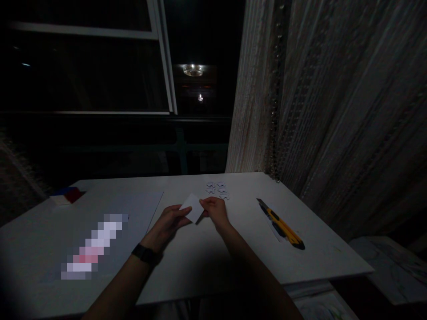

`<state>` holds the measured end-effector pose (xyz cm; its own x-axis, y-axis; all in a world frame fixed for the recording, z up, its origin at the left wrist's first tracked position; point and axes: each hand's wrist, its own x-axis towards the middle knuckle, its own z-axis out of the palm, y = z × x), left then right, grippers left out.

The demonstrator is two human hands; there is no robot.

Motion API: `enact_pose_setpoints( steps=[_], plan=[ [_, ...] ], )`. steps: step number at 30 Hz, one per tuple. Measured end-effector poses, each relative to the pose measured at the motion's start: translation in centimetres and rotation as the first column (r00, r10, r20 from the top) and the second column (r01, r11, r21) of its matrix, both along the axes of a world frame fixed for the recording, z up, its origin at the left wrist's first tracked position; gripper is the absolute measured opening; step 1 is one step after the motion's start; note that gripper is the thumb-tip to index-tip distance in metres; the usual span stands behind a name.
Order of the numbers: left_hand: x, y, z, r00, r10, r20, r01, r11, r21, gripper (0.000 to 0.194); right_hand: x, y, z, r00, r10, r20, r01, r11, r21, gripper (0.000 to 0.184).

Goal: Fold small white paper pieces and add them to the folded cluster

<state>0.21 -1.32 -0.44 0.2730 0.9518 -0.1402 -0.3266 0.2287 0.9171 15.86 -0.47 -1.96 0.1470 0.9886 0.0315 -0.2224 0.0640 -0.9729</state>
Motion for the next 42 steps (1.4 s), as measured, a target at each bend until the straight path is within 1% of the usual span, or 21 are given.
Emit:
enact_pose_setpoints(
  steps=[1, 3, 5, 7, 9, 11, 12, 14, 16, 20, 23, 26, 28, 31, 33, 36, 38, 40, 42],
  plan=[
    [0.0, 0.0, 0.0, 1.0, -0.02, -0.01, 0.021, 1.0, 0.01, 0.028, 0.2, 0.0, 0.1, 1.0, 0.005, 0.023, -0.005, 1.0, 0.002, 0.029],
    [0.1, 0.1, -0.3, 1.0, -0.018, -0.019, 0.019, 0.998, 0.059, 0.03, 0.5, 0.1, 0.1, 0.991, 0.039, 0.13, -0.04, 0.999, 0.011, 0.027],
    [0.3, 0.3, -0.5, 0.998, 0.027, -0.05, -0.022, 0.994, 0.104, 0.03, 0.8, 0.0, 0.1, 0.962, 0.09, 0.259, -0.099, 0.995, 0.021, 0.024],
    [0.5, 0.4, -0.8, 0.99, 0.094, -0.109, -0.08, 0.989, 0.127, 0.027, 0.8, -0.1, 0.0, 0.93, 0.139, 0.341, -0.16, 0.986, 0.037, 0.021],
    [0.6, 0.4, -0.9, 0.975, 0.161, -0.153, -0.141, 0.98, 0.137, 0.025, 0.7, -0.2, -0.1, 0.929, 0.156, 0.336, -0.182, 0.982, 0.046, 0.021],
    [0.6, 0.4, -0.8, 0.966, 0.213, -0.149, -0.194, 0.972, 0.136, 0.025, 0.6, -0.1, -0.3, 0.947, 0.155, 0.28, -0.173, 0.984, 0.041, 0.024],
    [0.6, 0.5, -0.8, 0.965, 0.22, -0.143, -0.201, 0.97, 0.134, 0.026, 0.6, 0.0, -0.3, 0.956, 0.145, 0.256, -0.158, 0.987, 0.032, 0.026],
    [0.5, 0.5, -0.7, 0.971, 0.189, -0.147, -0.169, 0.976, 0.135, 0.027, 0.6, 0.1, -0.4, 0.958, 0.111, 0.263, -0.122, 0.992, 0.027, 0.029],
    [0.4, 0.4, -0.7, 0.976, 0.111, -0.185, -0.086, 0.987, 0.138, 0.028, 0.7, 0.1, -0.4, 0.936, 0.076, 0.343, -0.099, 0.994, 0.05, 0.03],
    [0.3, -0.1, -0.6, 0.957, -0.007, -0.29, 0.065, 0.98, 0.19, 0.025, 1.0, -0.4, 0.3, 0.824, 0.039, 0.565, -0.144, 0.979, 0.142, 0.027],
    [0.5, -0.5, -0.4, 0.947, -0.054, -0.316, 0.13, 0.966, 0.224, 0.021, 0.9, -0.9, 0.8, 0.77, -0.042, 0.637, -0.132, 0.966, 0.222, 0.025],
    [0.6, -0.7, -0.3, 0.949, -0.046, -0.312, 0.12, 0.967, 0.223, 0.017, 0.5, -1.2, 1.0, 0.751, -0.08, 0.655, -0.123, 0.958, 0.258, 0.025],
    [0.7, -0.7, -0.2, 0.957, -0.051, -0.284, 0.107, 0.976, 0.187, 0.016, 0.4, -1.1, 0.9, 0.757, -0.08, 0.648, -0.125, 0.956, 0.264, 0.024],
    [0.8, -0.5, -0.2, 0.977, -0.088, -0.194, 0.111, 0.988, 0.109, 0.016, 0.6, -0.7, 0.8, 0.79, -0.074, 0.608, -0.103, 0.963, 0.251, 0.024],
    [0.8, -0.4, -0.2, 0.985, -0.103, -0.139, 0.115, 0.99, 0.08, 0.018, 1.1, -0.3, 0.7, 0.819, -0.073, 0.569, -0.081, 0.967, 0.24, 0.026],
    [0.6, -0.2, -0.3, 0.986, -0.108, -0.13, 0.115, 0.992, 0.048, 0.021, 2.3, 0.4, 0.7, 0.852, -0.089, 0.516, -0.046, 0.969, 0.243, 0.029],
    [0.4, -0.1, -0.3, 0.984, -0.099, -0.149, 0.105, 0.994, 0.034, 0.021, 3.4, 0.8, 0.8, 0.856, -0.15, 0.494, 0.015, 0.964, 0.267, 0.033],
    [0.2, 0.1, -0.4, 0.984, -0.082, -0.159, 0.088, 0.996, 0.032, 0.021, 4.4, 1.2, 0.8, 0.853, -0.253, 0.457, 0.129, 0.95, 0.284, 0.037],
    [0.0, 0.3, -0.5, 0.988, -0.04, -0.151, 0.047, 0.998, 0.043, 0.023, 5.0, 1.3, 0.8, 0.844, -0.284, 0.455, 0.172, 0.947, 0.271, 0.039]
  ],
)
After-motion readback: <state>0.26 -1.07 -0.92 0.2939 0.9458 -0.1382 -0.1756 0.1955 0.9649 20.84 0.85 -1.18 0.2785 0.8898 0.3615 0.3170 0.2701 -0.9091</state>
